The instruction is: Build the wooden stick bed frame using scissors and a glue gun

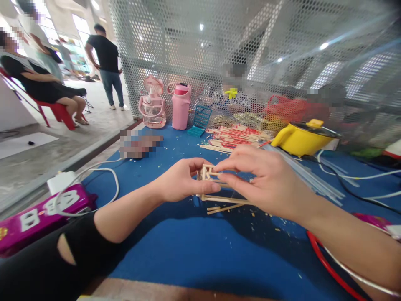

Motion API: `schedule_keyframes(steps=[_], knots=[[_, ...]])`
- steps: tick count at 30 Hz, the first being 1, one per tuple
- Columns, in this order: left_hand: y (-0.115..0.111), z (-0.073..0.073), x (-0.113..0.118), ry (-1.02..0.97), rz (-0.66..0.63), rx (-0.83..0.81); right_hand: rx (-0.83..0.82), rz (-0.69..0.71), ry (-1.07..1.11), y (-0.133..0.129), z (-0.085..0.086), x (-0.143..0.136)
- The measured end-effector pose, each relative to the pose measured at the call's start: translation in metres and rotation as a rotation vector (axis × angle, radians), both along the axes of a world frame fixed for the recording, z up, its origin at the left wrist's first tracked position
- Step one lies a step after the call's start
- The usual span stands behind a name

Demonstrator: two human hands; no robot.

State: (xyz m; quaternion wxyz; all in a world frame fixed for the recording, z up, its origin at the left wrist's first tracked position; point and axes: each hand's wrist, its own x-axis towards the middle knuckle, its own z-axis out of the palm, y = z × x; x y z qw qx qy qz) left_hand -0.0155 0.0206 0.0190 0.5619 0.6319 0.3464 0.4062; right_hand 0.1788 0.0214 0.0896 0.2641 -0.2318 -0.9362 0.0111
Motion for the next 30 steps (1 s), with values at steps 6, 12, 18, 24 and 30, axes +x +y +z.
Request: schedule_keyframes(steps=[6, 12, 18, 24, 30], knots=[[0.001, -0.001, -0.001, -0.005, -0.013, 0.02, 0.142, 0.134, -0.183, 0.018, 0.003, -0.007], [0.001, 0.0, -0.001, -0.002, -0.023, 0.031, 0.249, 0.231, -0.324, 0.023, 0.014, -0.013], [0.001, 0.0, 0.0, -0.022, -0.03, 0.031, 0.346, 0.217, -0.437, 0.019, 0.019, -0.016], [0.001, 0.001, 0.0, 0.006, -0.009, 0.046, 0.353, 0.219, -0.522, 0.013, 0.023, -0.022], [-0.001, 0.007, 0.0, 0.062, -0.013, 0.134, 0.337, 0.267, -0.615, 0.011, 0.033, -0.034]])
